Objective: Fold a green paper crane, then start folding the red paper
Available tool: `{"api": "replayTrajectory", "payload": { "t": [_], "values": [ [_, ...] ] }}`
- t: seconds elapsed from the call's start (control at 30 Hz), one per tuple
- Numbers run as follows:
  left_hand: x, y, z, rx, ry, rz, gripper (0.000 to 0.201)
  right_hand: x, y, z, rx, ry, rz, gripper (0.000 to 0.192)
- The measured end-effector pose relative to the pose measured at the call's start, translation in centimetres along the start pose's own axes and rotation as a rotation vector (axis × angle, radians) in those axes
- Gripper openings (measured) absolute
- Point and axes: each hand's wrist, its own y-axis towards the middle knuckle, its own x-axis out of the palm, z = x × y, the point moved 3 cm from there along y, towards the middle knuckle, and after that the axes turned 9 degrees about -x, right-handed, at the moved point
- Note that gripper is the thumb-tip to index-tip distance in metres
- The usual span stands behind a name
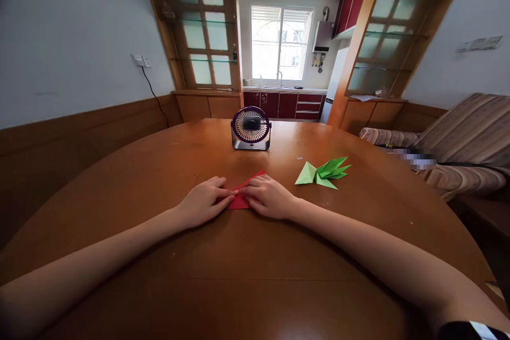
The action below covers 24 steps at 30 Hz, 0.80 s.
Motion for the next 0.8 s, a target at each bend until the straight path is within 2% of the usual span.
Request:
{"api": "replayTrajectory", "payload": {
  "t": [0.1, 0.2, 0.27, 0.33, 0.53, 0.67, 0.8],
  "values": [
    [-0.9, -0.1, -0.1, 0.033, -0.104, -0.087, 0.037, 0.8, 0.4, 0.4, -0.003, 0.058, -0.005, 0.029],
    [-1.8, 0.0, -1.3, 0.15, -0.269, -0.232, 0.03, 1.1, 0.1, 0.6, 0.002, 0.085, 0.011, 0.029],
    [-2.0, 0.1, -2.2, 0.225, -0.359, -0.321, 0.038, 1.1, -0.2, 0.5, 0.008, 0.1, 0.01, 0.03],
    [-1.9, 0.2, -3.1, 0.259, -0.415, -0.329, 0.043, 1.0, -0.4, 0.5, 0.016, 0.104, 0.002, 0.031],
    [-0.8, 0.5, -3.8, 0.232, -0.585, -0.253, 0.016, 0.9, -0.3, 0.5, 0.022, 0.104, 0.002, 0.031],
    [0.0, 0.8, -4.1, 0.16, -0.706, -0.254, 0.02, 1.0, -0.3, 0.5, 0.015, 0.103, 0.009, 0.03],
    [0.7, 1.1, -4.8, 0.125, -0.716, -0.237, 0.02, 1.0, -0.3, 0.5, 0.013, 0.095, 0.001, 0.029]
  ]
}}
